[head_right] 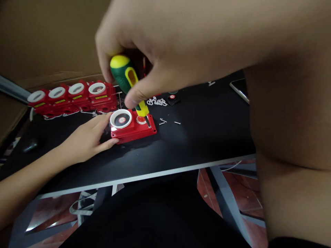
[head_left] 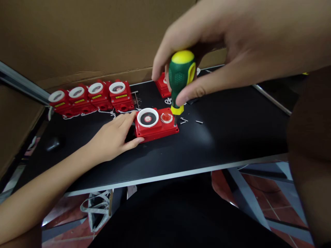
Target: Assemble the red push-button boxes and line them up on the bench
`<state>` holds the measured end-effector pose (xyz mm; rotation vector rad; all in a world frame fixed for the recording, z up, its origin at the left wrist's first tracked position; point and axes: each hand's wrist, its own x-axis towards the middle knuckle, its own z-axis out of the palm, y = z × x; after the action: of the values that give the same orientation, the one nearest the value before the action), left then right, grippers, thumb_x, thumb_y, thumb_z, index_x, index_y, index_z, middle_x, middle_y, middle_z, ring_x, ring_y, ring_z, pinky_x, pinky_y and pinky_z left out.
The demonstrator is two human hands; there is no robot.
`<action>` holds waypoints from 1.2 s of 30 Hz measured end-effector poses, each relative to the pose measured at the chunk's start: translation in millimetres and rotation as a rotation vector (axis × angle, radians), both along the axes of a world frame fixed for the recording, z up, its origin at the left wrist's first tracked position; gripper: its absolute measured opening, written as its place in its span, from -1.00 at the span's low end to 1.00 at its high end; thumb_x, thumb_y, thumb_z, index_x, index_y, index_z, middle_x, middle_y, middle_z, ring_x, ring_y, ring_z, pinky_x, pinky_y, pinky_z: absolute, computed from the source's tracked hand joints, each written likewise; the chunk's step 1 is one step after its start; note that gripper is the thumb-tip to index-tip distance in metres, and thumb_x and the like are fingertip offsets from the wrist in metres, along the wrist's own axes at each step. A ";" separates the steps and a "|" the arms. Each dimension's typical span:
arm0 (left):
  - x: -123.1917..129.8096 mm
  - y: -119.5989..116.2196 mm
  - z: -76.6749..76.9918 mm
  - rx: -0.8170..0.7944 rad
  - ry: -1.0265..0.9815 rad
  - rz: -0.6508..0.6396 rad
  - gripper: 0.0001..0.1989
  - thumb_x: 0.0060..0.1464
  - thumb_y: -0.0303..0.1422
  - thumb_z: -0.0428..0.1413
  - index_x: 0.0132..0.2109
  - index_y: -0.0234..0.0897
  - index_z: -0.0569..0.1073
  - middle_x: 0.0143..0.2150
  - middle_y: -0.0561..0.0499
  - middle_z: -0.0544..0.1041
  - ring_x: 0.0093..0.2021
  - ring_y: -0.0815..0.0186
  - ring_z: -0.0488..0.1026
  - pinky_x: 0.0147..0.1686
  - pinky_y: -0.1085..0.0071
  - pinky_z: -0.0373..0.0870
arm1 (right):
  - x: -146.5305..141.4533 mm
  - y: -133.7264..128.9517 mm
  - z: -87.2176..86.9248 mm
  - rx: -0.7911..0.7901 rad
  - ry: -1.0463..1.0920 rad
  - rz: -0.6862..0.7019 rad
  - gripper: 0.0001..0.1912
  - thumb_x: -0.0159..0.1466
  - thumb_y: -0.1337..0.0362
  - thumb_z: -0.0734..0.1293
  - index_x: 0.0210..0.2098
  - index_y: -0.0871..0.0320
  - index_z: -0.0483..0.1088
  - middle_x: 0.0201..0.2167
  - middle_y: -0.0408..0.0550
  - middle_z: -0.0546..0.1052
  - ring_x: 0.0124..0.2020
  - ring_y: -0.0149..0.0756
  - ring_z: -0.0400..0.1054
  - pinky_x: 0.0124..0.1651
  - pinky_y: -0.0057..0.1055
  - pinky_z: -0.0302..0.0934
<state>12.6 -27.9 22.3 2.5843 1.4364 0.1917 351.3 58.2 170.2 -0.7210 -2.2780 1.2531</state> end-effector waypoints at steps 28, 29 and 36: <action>1.6 1.7 0.2 -0.004 -0.042 0.016 -0.17 0.42 0.10 0.11 0.57 -0.39 0.37 0.50 -0.45 0.59 0.44 -0.36 0.61 0.45 -0.29 0.60 | 53.1 14.5 -90.2 0.492 -0.843 -0.108 -0.76 0.46 0.06 0.36 -0.17 0.09 0.54 -0.20 0.06 0.67 -0.26 -0.19 0.42 -0.09 -0.20 0.20; 1.0 2.0 -0.7 -0.011 -0.052 0.021 -0.12 0.41 0.15 0.14 0.58 -0.40 0.36 0.52 -0.47 0.58 0.45 -0.37 0.60 0.48 -0.30 0.58 | 53.7 16.8 -90.5 0.421 -0.857 -0.053 -0.67 0.48 -0.05 0.38 -0.20 0.08 0.56 -0.23 0.02 0.68 -0.28 -0.21 0.41 -0.11 -0.23 0.20; -1.0 4.6 -10.4 -0.025 -0.223 0.019 -0.01 0.39 0.31 0.25 0.61 -0.35 0.34 0.48 -0.41 0.60 0.42 -0.27 0.64 0.50 -0.19 0.59 | 39.9 12.3 -98.5 0.282 -0.998 0.008 -0.59 0.39 -0.14 0.52 -0.24 0.10 0.60 -0.26 -0.05 0.68 -0.33 -0.24 0.44 -0.17 -0.28 0.18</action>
<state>11.5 -23.3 11.9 2.4402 1.3735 0.4464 391.1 70.5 71.7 -1.4458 -3.1148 0.5612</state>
